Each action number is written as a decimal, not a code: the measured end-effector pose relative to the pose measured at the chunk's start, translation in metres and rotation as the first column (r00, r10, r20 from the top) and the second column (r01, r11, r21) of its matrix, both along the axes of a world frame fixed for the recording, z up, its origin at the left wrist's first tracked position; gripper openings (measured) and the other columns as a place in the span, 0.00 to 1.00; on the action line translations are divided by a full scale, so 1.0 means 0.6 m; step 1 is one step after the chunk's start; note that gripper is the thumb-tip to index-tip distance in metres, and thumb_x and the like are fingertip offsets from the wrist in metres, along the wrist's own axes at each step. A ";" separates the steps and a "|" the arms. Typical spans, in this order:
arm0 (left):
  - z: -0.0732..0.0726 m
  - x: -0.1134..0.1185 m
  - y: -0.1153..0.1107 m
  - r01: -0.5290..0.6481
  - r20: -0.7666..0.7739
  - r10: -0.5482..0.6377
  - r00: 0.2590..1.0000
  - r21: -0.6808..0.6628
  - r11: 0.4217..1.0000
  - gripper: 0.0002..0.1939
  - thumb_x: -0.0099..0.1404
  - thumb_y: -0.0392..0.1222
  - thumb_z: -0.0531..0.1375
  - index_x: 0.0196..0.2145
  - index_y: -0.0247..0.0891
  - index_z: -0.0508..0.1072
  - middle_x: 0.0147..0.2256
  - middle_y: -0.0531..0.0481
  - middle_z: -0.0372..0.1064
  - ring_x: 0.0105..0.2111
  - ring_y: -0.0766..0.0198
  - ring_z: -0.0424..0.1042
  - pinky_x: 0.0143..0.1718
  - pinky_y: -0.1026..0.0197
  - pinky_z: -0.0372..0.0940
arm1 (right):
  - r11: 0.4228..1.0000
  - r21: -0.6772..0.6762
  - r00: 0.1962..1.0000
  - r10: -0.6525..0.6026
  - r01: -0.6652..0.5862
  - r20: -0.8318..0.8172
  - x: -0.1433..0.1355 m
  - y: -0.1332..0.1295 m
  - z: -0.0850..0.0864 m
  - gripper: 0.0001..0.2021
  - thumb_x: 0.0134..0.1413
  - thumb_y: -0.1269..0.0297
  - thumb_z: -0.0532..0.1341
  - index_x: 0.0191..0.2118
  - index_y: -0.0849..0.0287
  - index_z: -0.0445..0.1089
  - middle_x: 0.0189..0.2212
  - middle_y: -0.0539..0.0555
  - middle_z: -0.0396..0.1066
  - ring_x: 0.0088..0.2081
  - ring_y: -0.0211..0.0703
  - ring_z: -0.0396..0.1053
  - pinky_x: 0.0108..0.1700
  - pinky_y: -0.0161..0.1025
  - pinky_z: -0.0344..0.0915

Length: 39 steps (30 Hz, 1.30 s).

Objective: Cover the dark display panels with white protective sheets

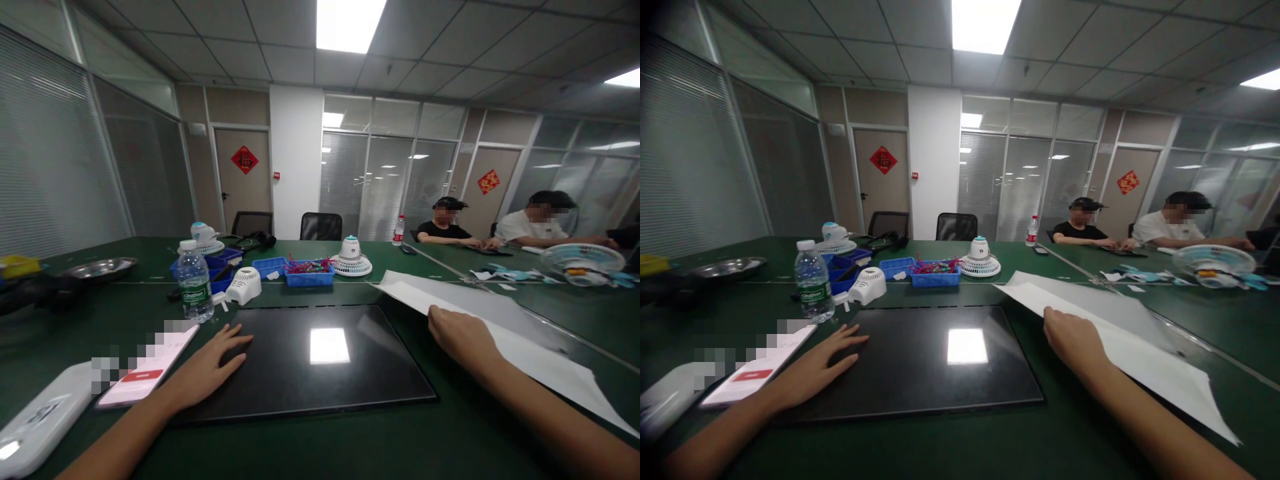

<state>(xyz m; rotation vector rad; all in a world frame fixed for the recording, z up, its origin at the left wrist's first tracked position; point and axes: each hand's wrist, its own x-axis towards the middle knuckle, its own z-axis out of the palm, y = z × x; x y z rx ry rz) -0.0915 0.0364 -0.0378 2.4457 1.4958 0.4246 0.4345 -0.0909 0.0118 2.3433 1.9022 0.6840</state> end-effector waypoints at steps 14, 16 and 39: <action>0.008 0.027 -0.018 0.016 0.157 -0.011 0.987 -0.028 0.999 0.32 0.71 0.64 0.45 0.67 0.51 0.60 0.70 0.50 0.51 0.70 0.47 0.45 0.68 0.38 0.47 | 0.594 -0.002 0.570 0.772 -0.805 -0.281 -0.211 -0.097 -0.029 0.11 0.67 0.66 0.55 0.50 0.55 0.70 0.45 0.53 0.78 0.44 0.44 0.76 0.45 0.40 0.70; 0.009 0.028 -0.018 0.046 0.102 -0.041 0.994 -0.042 0.998 0.36 0.68 0.66 0.51 0.68 0.51 0.58 0.71 0.49 0.47 0.71 0.44 0.42 0.67 0.36 0.48 | 0.540 0.007 0.485 0.762 -0.842 -0.429 -0.216 -0.104 -0.015 0.19 0.67 0.60 0.55 0.61 0.52 0.65 0.58 0.54 0.71 0.57 0.45 0.70 0.57 0.41 0.67; 0.026 0.033 -0.008 -0.166 -0.004 0.167 0.986 0.106 0.980 0.27 0.67 0.61 0.52 0.52 0.44 0.79 0.61 0.46 0.69 0.60 0.47 0.69 0.62 0.45 0.61 | 0.808 -0.543 0.838 -0.120 -0.229 -0.532 0.104 -0.001 -0.026 0.69 0.30 0.38 0.72 0.72 0.69 0.40 0.71 0.71 0.31 0.71 0.67 0.34 0.70 0.58 0.37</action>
